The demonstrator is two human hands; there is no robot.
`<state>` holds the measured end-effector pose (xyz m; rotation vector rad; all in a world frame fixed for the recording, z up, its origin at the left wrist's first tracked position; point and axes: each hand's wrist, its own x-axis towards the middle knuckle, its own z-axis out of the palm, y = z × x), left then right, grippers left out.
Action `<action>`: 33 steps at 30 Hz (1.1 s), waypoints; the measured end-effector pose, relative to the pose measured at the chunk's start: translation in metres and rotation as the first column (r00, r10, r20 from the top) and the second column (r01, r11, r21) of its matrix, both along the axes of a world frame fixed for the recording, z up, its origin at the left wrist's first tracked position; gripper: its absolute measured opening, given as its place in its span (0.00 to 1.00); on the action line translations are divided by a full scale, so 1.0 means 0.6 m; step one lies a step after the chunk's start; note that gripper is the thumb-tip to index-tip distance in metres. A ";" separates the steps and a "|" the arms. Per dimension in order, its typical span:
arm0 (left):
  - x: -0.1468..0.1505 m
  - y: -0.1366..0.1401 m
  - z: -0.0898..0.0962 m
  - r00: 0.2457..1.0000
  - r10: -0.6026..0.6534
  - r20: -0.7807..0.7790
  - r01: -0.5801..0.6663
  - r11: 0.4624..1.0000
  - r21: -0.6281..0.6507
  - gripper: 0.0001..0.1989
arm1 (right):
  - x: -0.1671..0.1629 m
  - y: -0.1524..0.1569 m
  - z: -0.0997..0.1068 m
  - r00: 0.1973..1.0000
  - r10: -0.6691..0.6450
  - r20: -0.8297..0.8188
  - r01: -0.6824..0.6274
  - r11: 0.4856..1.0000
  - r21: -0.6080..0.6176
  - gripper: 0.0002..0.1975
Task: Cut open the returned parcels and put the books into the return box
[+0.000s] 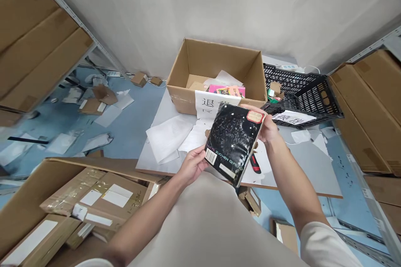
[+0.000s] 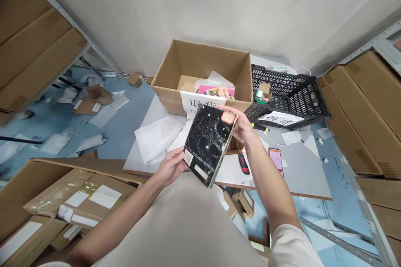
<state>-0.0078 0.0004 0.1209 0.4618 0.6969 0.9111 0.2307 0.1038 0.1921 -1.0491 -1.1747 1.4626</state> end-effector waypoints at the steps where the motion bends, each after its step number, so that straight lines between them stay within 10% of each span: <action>1: 0.006 -0.002 0.001 0.997 -0.051 0.064 0.053 0.998 -0.039 0.19 | -0.007 -0.001 0.000 1.000 0.005 0.002 -0.005 1.000 0.010 0.38; 8: 0.026 -0.015 0.004 0.933 -0.308 0.185 0.335 0.933 -0.136 0.16 | -0.006 -0.005 0.003 0.994 0.104 0.035 -0.103 0.994 -0.025 0.22; 14: -0.005 -0.008 0.003 0.993 -0.074 0.087 0.067 0.995 0.072 0.33 | 0.021 -0.003 0.026 0.986 -0.003 0.169 0.019 0.995 -0.096 0.21; 19: -0.005 -0.011 0.000 0.986 0.059 -0.156 -0.042 0.993 0.110 0.18 | 0.031 0.002 0.018 0.985 -0.068 0.157 0.097 0.979 -0.180 0.19; 33: 0.001 -0.019 -0.014 0.993 0.044 -0.110 -0.038 0.998 0.059 0.19 | 0.075 -0.002 -0.025 0.966 -0.150 0.211 0.184 0.972 -0.148 0.20</action>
